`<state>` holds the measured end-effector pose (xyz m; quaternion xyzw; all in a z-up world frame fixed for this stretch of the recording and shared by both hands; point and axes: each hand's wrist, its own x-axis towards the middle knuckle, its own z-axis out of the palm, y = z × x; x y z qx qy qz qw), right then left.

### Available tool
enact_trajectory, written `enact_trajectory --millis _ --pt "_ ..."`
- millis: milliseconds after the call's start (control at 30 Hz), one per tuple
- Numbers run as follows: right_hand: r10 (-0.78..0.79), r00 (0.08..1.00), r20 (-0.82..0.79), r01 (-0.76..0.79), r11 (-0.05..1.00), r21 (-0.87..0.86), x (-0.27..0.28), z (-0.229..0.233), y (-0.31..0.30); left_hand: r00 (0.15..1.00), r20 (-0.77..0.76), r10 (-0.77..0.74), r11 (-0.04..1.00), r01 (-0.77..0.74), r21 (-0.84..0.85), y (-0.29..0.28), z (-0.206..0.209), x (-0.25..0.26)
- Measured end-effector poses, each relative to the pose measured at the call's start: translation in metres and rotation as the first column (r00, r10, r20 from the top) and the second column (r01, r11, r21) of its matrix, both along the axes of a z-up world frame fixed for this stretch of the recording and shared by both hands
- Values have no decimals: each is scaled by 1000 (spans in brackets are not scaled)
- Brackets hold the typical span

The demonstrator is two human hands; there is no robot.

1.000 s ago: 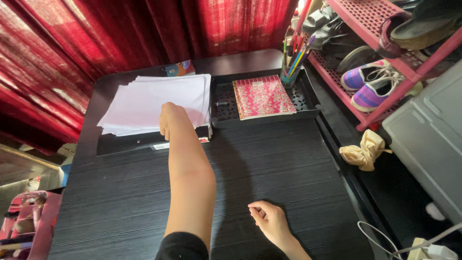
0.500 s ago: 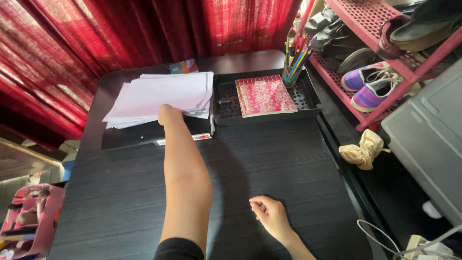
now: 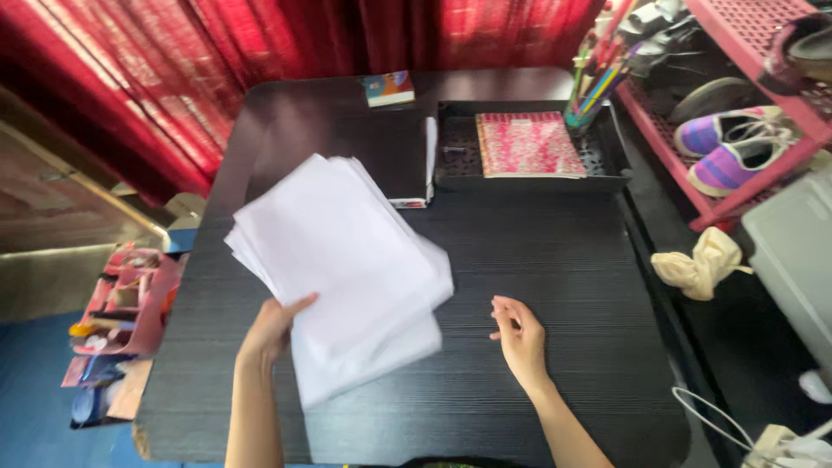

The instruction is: The person organizes a stack of white papers on a dark desk, separating them into smaller piles and aligning the edges. They then place three patterned notebooks on the papers and arrange a set of colored pencils and pens into a glass holder.

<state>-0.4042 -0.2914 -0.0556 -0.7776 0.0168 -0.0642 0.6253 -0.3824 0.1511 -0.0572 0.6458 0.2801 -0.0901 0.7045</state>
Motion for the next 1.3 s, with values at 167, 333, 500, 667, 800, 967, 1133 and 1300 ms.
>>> enact_trajectory --millis 167,333,500,667,800,967,1133,1300 --pt "89 993 77 -50 909 -413 -14 8 41 991 69 117 979 -103 -177 -23 7 -82" --pt "201 979 -44 -179 727 -663 -8 11 77 983 180 17 998 -29 64 -62 15 -86" --pt "22 999 35 -17 991 -136 0 1 50 938 332 -98 993 112 -23 -80 11 -82" --pt "-166 978 -129 156 984 -87 5 3 -15 990 135 -33 995 46 -90 -85 15 -79" --pt "-316 915 -252 190 887 -422 2 20 -59 981 165 104 991 -116 70 -95 23 -63" --pt "-410 860 -305 275 875 -399 -8 40 -83 985 156 76 973 -108 204 -54 39 -47" --pt "-256 916 -307 170 945 -280 -5 31 -61 969 237 -69 985 29 170 -49 24 -35" --pt "-150 926 -345 71 970 -231 -4 18 -27 977 214 2 996 -22 90 -49 17 -38"
